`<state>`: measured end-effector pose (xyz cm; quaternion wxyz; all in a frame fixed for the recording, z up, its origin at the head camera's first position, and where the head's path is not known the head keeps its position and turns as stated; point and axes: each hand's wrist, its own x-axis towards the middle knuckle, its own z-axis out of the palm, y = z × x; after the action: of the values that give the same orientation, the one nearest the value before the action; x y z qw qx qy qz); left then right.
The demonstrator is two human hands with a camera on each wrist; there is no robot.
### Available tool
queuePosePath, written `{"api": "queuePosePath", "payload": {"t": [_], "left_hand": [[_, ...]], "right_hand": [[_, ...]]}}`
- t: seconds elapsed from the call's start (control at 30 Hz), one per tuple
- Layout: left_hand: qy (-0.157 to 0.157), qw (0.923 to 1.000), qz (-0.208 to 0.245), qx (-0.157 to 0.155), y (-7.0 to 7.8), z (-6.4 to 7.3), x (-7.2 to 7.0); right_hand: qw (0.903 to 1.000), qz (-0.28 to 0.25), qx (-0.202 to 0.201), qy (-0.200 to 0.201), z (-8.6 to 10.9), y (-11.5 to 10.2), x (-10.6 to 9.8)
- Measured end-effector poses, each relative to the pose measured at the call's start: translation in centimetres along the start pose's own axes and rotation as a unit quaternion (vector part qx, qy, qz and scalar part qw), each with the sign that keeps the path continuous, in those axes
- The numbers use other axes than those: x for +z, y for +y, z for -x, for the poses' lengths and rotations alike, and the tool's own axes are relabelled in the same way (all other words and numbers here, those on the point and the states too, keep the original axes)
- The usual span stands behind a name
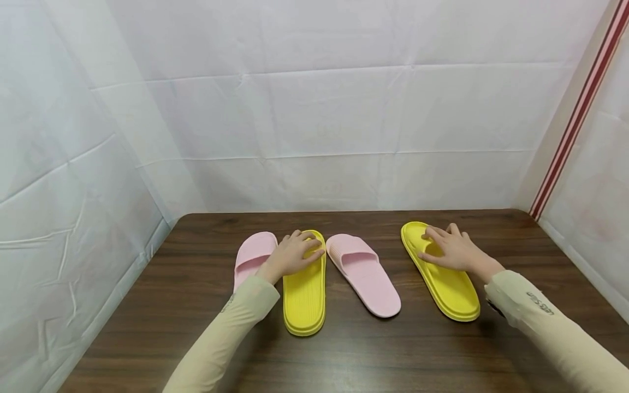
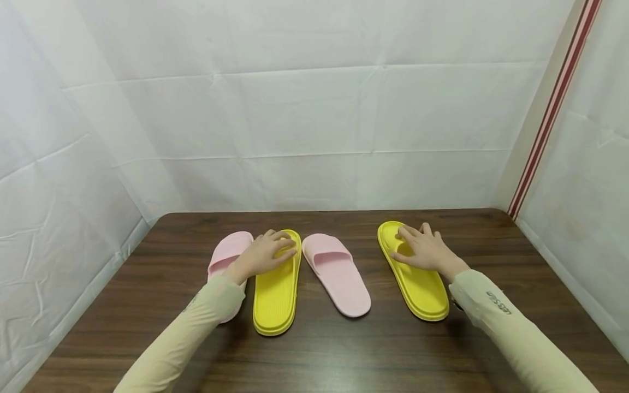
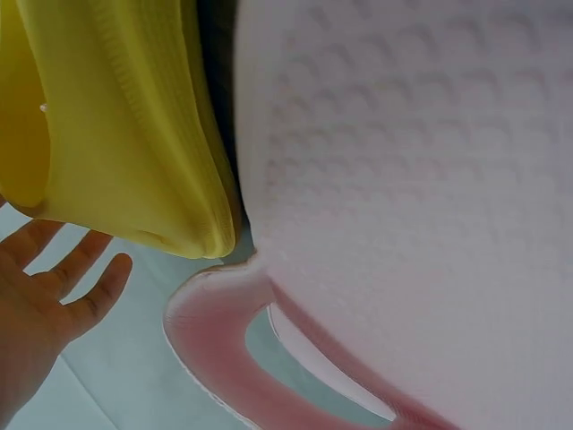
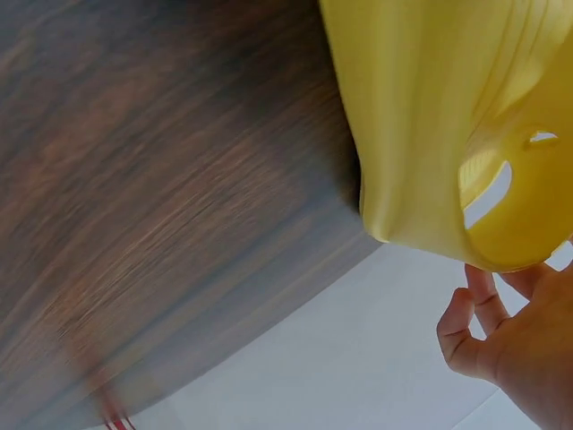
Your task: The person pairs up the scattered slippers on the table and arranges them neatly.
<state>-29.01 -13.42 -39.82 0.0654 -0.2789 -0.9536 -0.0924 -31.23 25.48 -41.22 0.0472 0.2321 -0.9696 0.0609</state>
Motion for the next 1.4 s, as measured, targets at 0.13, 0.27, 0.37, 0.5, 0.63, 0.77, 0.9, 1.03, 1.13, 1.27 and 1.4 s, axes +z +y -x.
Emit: {"api": "queuePosePath", "payload": {"t": [0.13, 0.27, 0.37, 0.5, 0.63, 0.77, 0.9, 1.03, 1.13, 1.27, 1.4], "left_hand": [[-0.017, 0.9997, -0.016, -0.008, -0.4, -0.1, 0.1], [-0.034, 0.9992, -0.018, -0.013, -0.5, -0.2, 0.1], [-0.045, 0.9987, -0.012, -0.019, -0.6, -0.2, 0.0], [-0.059, 0.9979, -0.006, -0.027, -0.6, -0.2, 0.2], [-0.068, 0.9971, -0.004, -0.033, -0.7, -0.1, 0.5], [-0.059, 0.9979, -0.003, -0.026, -0.7, 0.1, 0.7], [-0.047, 0.9988, 0.002, -0.015, -0.6, 0.1, 0.8], [-0.041, 0.9991, 0.007, -0.011, -0.5, 0.1, 0.7], [-0.042, 0.999, 0.009, -0.01, -0.3, 0.1, 0.7], [-0.04, 0.9991, 0.014, -0.007, -0.3, 0.1, 0.6], [-0.031, 0.9994, 0.014, 0.001, -0.2, 0.0, 0.6]], "right_hand": [[1.0, 0.004, -0.004, 0.001, 0.3, 0.3, 0.2], [1.0, -0.004, -0.007, -0.006, 0.4, 0.6, 0.3], [0.9998, -0.015, -0.009, -0.01, 0.4, 0.7, 0.3], [0.9996, -0.024, -0.012, -0.009, 0.1, 0.9, 0.4], [0.9995, -0.026, -0.017, -0.003, -0.1, 1.1, 0.5], [0.9995, -0.025, -0.02, 0.006, -0.3, 1.2, 0.6], [0.9994, -0.028, -0.018, 0.01, -0.4, 1.2, 0.7], [0.9992, -0.036, -0.011, 0.012, -0.3, 1.4, 0.7], [0.9988, -0.047, 0.0, 0.011, -0.1, 1.7, 0.6], [0.9986, -0.052, 0.008, 0.008, 0.1, 1.9, 0.6], [0.9988, -0.048, 0.009, 0.008, 0.4, 2.1, 0.6]]}}
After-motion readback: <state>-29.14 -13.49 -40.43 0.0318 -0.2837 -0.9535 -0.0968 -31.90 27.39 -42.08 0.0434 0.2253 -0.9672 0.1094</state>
